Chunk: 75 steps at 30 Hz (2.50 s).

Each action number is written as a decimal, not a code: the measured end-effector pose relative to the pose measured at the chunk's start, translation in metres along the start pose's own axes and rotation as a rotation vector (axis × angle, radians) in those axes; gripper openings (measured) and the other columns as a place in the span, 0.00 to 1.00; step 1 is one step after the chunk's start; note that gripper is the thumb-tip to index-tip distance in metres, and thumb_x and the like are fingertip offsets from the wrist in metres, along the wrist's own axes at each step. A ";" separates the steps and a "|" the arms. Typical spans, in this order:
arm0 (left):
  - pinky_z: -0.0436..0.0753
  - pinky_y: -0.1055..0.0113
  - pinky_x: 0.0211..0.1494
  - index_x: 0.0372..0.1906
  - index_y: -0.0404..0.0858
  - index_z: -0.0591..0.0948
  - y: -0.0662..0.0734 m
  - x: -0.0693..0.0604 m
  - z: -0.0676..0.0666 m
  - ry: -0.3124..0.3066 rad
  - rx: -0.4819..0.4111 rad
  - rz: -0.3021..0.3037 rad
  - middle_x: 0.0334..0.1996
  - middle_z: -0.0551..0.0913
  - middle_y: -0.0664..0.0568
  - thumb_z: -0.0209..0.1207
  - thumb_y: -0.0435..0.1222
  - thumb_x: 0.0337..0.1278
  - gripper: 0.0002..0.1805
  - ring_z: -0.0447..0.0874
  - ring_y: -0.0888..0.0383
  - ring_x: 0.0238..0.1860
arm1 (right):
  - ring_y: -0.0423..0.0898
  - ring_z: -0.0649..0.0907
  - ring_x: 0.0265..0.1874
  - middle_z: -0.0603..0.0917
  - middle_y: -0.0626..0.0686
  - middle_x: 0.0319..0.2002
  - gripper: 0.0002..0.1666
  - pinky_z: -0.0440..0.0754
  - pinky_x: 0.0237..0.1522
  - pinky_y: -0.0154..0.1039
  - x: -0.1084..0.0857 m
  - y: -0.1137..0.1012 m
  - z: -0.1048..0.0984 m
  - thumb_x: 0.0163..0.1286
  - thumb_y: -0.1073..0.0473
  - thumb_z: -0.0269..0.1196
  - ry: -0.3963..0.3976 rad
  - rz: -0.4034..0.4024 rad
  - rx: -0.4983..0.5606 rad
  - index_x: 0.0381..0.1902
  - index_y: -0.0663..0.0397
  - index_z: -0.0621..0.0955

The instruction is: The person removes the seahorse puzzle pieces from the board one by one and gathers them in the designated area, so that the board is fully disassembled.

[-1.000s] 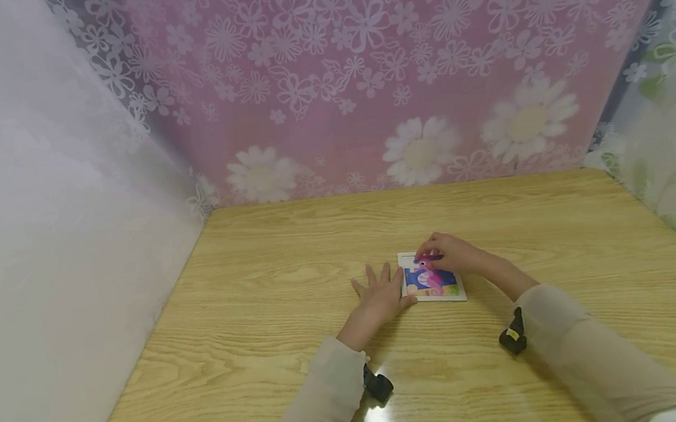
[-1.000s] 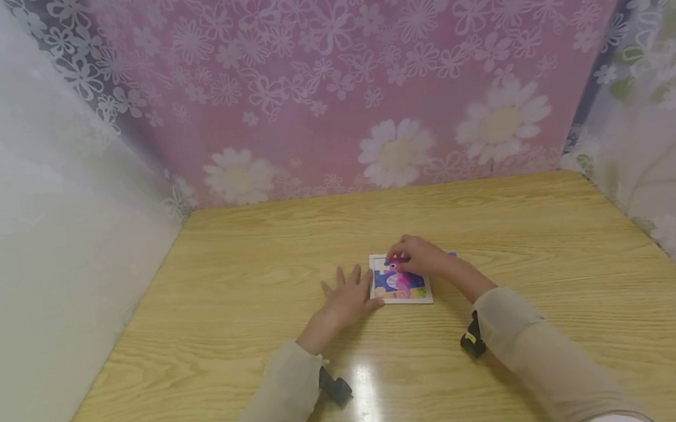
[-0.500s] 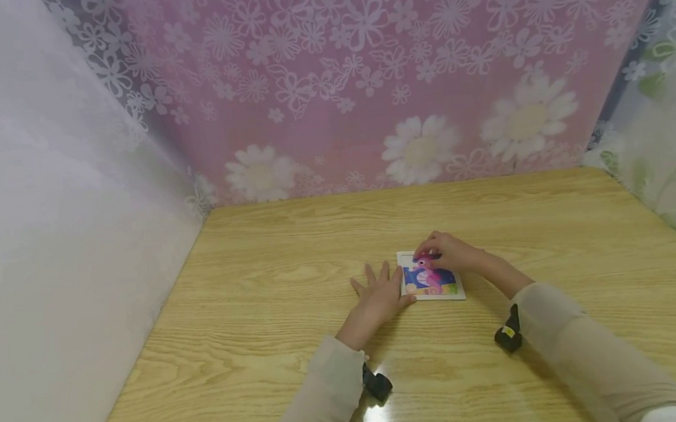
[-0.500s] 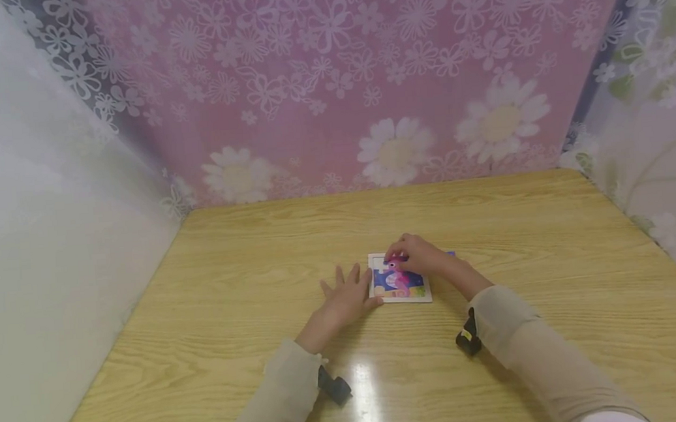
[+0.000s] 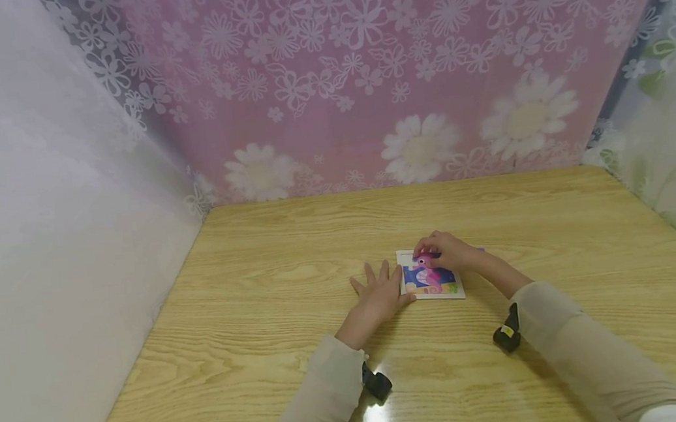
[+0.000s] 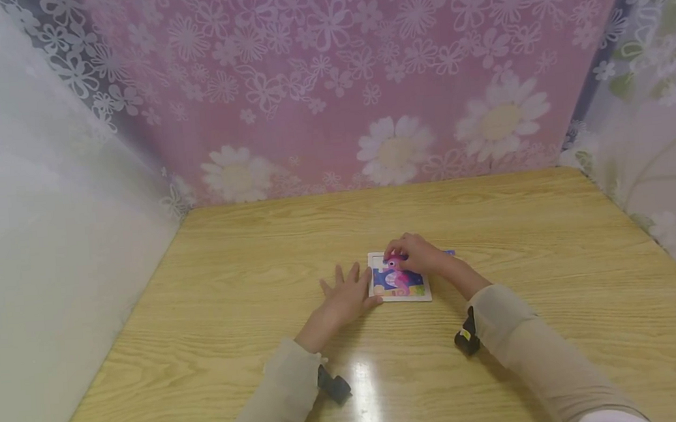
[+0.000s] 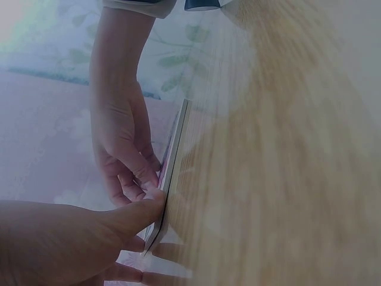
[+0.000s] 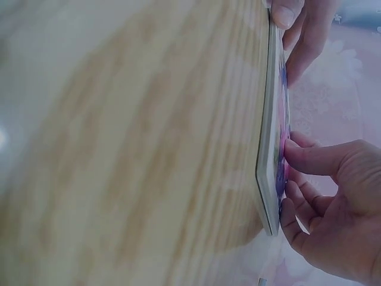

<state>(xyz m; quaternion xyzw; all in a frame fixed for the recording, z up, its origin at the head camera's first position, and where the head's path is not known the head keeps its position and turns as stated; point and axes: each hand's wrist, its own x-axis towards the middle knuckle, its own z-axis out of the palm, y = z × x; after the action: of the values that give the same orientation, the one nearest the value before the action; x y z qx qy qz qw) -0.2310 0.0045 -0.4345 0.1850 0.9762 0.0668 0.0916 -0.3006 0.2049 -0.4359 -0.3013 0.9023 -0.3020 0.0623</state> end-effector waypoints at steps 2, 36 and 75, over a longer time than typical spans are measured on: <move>0.53 0.33 0.56 0.70 0.46 0.58 0.000 0.000 0.000 0.000 0.002 -0.001 0.69 0.53 0.44 0.47 0.59 0.59 0.38 0.44 0.34 0.67 | 0.54 0.73 0.38 0.75 0.55 0.36 0.11 0.73 0.44 0.53 0.000 0.000 0.000 0.59 0.72 0.62 0.003 0.003 0.001 0.40 0.59 0.80; 0.52 0.33 0.56 0.71 0.46 0.57 0.000 0.000 -0.001 -0.023 -0.005 -0.001 0.70 0.52 0.44 0.46 0.58 0.60 0.37 0.42 0.35 0.67 | 0.63 0.74 0.46 0.73 0.61 0.42 0.19 0.70 0.48 0.58 -0.006 0.001 -0.008 0.59 0.77 0.57 -0.067 0.050 0.078 0.49 0.65 0.77; 0.52 0.33 0.57 0.71 0.48 0.57 0.000 0.002 0.000 -0.018 -0.003 -0.017 0.70 0.53 0.46 0.47 0.59 0.58 0.38 0.43 0.36 0.67 | 0.51 0.76 0.32 0.75 0.57 0.35 0.18 0.74 0.35 0.45 -0.005 0.000 -0.009 0.61 0.79 0.51 0.030 0.079 0.095 0.45 0.61 0.78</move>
<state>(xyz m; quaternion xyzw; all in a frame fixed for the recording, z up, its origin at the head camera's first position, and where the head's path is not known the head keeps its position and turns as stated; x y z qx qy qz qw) -0.2328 0.0055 -0.4351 0.1770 0.9768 0.0657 0.1011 -0.2987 0.2120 -0.4289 -0.2578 0.8990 -0.3461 0.0750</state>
